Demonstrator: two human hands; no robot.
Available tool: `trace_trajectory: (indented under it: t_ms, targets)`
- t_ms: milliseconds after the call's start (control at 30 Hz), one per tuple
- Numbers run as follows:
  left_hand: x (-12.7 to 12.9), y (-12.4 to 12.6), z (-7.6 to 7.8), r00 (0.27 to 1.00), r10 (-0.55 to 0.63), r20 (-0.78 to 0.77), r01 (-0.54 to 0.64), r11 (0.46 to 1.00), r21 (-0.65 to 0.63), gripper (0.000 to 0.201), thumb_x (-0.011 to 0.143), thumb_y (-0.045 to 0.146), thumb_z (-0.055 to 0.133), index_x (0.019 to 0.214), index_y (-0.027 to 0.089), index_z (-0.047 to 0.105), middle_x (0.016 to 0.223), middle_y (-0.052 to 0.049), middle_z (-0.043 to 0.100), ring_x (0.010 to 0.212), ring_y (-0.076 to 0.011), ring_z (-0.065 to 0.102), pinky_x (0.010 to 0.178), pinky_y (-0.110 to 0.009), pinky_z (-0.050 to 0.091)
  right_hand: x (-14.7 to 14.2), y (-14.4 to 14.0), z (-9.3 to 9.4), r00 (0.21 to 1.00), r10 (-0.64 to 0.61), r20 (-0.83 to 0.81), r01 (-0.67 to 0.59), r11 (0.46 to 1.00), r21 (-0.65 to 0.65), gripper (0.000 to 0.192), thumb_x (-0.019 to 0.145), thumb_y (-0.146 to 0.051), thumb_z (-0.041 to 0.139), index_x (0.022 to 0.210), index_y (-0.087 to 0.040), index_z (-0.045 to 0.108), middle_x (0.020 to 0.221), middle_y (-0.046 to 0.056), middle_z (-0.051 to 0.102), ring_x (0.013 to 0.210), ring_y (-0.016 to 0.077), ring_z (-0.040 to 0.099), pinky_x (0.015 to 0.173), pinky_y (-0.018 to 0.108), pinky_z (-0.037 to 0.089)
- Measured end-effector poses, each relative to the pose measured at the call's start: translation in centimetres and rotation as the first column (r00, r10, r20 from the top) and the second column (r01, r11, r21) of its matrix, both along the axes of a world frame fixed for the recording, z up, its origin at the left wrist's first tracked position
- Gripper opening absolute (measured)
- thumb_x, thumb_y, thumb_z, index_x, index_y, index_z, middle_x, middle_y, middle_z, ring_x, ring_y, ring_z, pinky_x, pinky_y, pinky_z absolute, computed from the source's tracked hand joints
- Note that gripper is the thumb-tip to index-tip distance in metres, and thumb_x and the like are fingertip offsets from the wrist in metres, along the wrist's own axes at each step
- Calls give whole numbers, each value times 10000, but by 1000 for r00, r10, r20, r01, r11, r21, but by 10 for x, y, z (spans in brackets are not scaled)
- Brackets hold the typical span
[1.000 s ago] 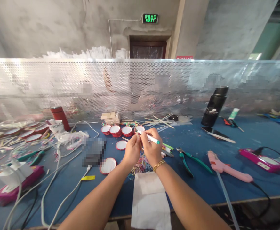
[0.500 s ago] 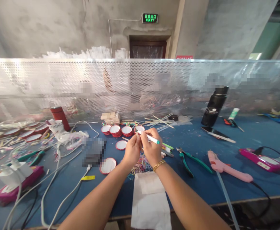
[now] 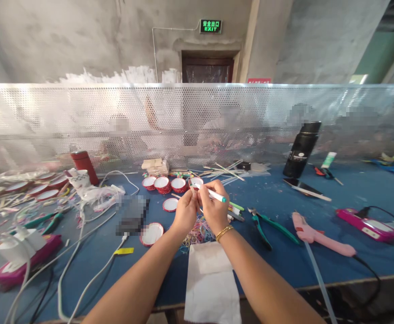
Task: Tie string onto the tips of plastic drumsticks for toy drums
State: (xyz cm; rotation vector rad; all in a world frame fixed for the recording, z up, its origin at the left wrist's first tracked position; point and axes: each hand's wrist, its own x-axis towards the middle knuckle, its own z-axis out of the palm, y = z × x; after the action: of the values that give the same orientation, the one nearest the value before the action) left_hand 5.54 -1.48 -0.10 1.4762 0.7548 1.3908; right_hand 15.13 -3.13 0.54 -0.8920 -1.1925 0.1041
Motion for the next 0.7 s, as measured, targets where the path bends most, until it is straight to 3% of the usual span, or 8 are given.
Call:
trace_trajectory:
  t_ms: [367, 700]
  targets:
    - [1, 0, -1, 999, -36, 38, 36, 999, -12, 435, 803, 573, 697, 714, 186, 518, 586, 53, 430, 547, -89, 356, 502, -219, 305, -3, -5, 2, 997, 18, 78, -19, 1000, 16, 210, 946, -326, 592, 767, -226, 551, 729, -8, 615, 701, 173, 577, 692, 304, 435]
    - [0, 0, 0, 1000, -15, -4, 15, 1000, 10, 508, 807, 655, 663, 684, 192, 494, 565, 44, 449, 525, -92, 381, 499, -227, 312, -1, -1, 0, 999, -11, 41, 11, 1000, -4, 223, 947, -341, 592, 761, -227, 543, 723, -9, 606, 699, 177, 571, 690, 308, 429]
